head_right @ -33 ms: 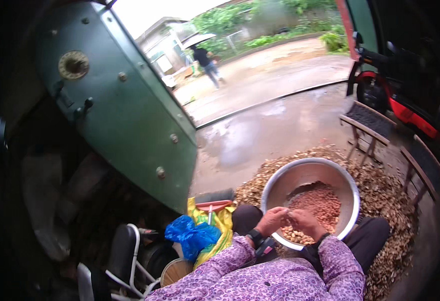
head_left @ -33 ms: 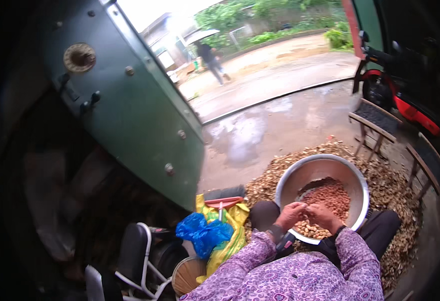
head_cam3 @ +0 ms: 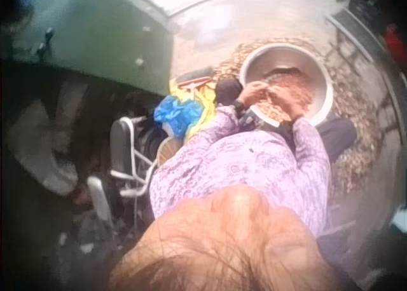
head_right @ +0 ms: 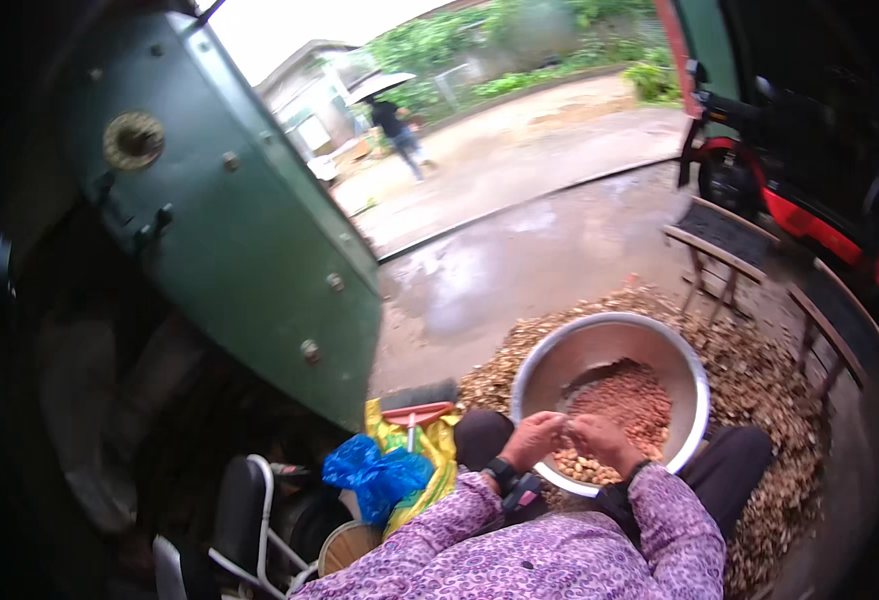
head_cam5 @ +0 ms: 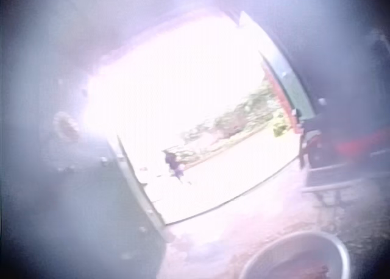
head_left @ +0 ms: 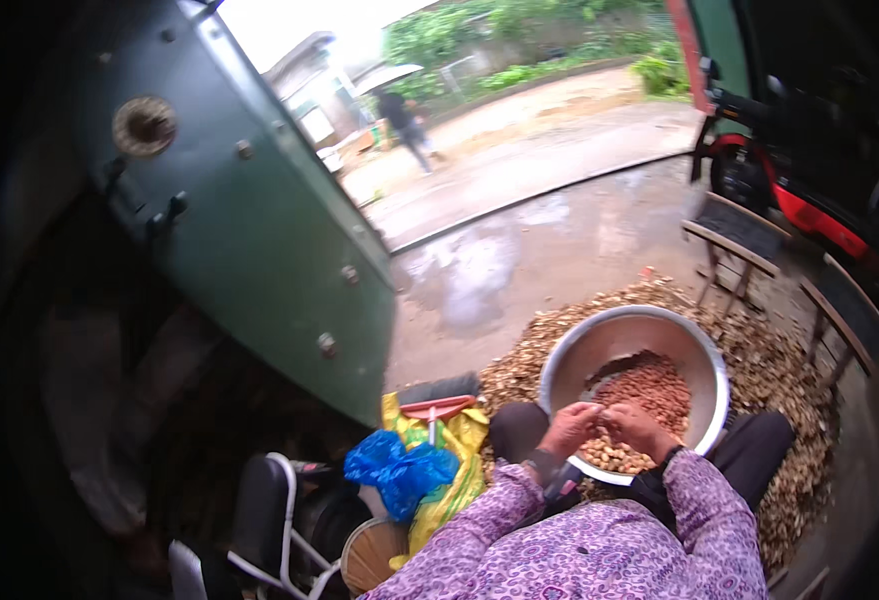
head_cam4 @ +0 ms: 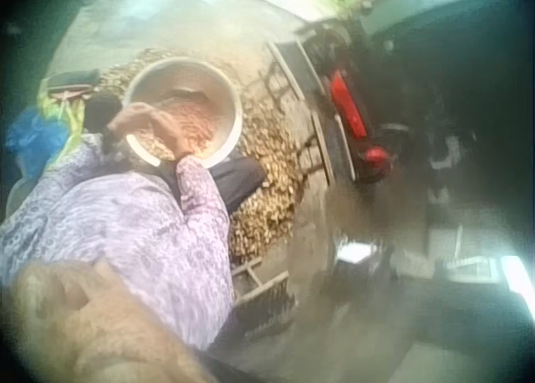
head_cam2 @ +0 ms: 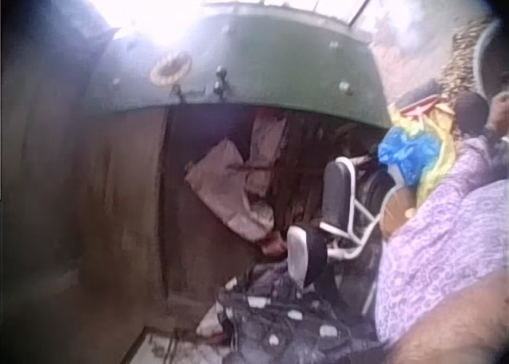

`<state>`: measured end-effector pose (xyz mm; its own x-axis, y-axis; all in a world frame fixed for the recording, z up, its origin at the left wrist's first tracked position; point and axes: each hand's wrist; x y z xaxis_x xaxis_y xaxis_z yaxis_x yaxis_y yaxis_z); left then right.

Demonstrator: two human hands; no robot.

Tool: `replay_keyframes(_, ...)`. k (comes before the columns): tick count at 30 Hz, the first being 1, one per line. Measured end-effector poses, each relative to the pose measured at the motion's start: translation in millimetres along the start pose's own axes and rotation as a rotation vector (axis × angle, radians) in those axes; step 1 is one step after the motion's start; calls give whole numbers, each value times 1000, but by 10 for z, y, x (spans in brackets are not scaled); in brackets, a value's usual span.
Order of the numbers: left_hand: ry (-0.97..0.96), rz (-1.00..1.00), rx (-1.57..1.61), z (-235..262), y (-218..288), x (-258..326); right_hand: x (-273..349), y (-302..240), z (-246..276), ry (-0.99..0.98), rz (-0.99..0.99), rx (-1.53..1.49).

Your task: The person sits on the ground and shells peanuts by hand, placing the shelled nuts into a metal bowl and discarding the shells onto the floor. Another person briefly appears, opens an umbrella, and walks away.

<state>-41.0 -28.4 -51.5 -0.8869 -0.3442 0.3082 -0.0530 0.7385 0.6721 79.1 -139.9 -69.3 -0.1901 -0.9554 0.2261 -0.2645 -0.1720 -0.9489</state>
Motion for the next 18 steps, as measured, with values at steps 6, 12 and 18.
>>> replay_keyframes(6, 45, -33, 1, 133, 99, 82, -8, -225, -96, 88, 92, 316)
replay_keyframes(12, 62, -13, -102, 36, 44, 33, -32, -81, 9, 226, 293, 487)
replay_keyframes(18, 36, -29, -17, 62, -17, 15, 18, -113, 0, 260, 144, 437)
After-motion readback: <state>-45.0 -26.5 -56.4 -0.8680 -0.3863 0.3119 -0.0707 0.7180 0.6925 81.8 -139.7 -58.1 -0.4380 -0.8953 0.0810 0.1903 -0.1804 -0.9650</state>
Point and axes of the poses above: each hand's wrist, its own x-axis away from the middle knuckle, its own z-axis out of the back of the hand, y = z × x, and after that the axes turned 10 degrees about x, right-handed
